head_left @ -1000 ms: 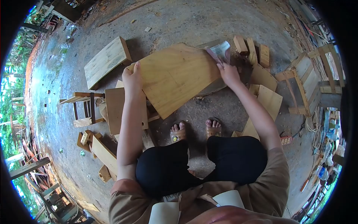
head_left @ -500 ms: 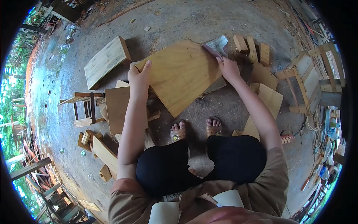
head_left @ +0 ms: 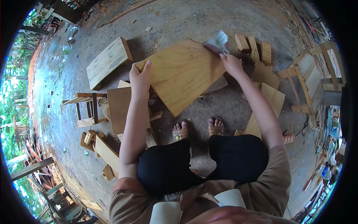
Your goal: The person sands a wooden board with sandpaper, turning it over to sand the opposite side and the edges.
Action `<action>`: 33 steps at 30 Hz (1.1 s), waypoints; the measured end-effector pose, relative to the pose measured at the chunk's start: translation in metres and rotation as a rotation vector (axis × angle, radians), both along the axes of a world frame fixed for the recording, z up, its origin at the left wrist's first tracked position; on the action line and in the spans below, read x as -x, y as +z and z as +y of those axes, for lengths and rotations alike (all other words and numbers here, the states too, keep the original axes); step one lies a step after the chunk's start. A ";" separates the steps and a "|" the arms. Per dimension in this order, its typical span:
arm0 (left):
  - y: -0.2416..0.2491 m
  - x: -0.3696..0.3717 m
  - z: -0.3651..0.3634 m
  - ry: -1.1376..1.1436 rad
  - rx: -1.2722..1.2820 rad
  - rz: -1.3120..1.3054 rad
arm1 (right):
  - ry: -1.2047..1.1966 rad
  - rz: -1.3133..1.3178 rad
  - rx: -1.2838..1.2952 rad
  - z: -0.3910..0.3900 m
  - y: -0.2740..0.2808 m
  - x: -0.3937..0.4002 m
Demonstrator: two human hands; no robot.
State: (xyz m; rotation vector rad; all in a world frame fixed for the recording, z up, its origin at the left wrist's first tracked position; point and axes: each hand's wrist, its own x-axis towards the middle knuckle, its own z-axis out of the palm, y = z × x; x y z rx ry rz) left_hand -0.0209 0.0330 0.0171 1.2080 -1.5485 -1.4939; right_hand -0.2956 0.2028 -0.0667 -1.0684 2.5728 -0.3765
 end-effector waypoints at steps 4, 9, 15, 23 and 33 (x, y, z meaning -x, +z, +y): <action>0.001 0.001 -0.001 0.039 -0.136 0.122 | -0.045 -0.145 0.213 0.013 -0.017 0.010; 0.017 0.009 0.010 0.075 -0.316 0.398 | -0.154 -0.030 0.373 0.017 -0.013 0.003; 0.030 0.011 0.016 -0.013 -0.156 0.520 | -0.323 -0.096 0.681 0.018 -0.010 0.018; 0.048 0.008 0.024 -0.107 0.226 0.472 | -0.408 -0.265 0.801 0.017 0.046 -0.005; 0.016 -0.005 0.011 -0.205 0.446 0.218 | -0.396 -0.087 1.051 0.025 0.052 0.001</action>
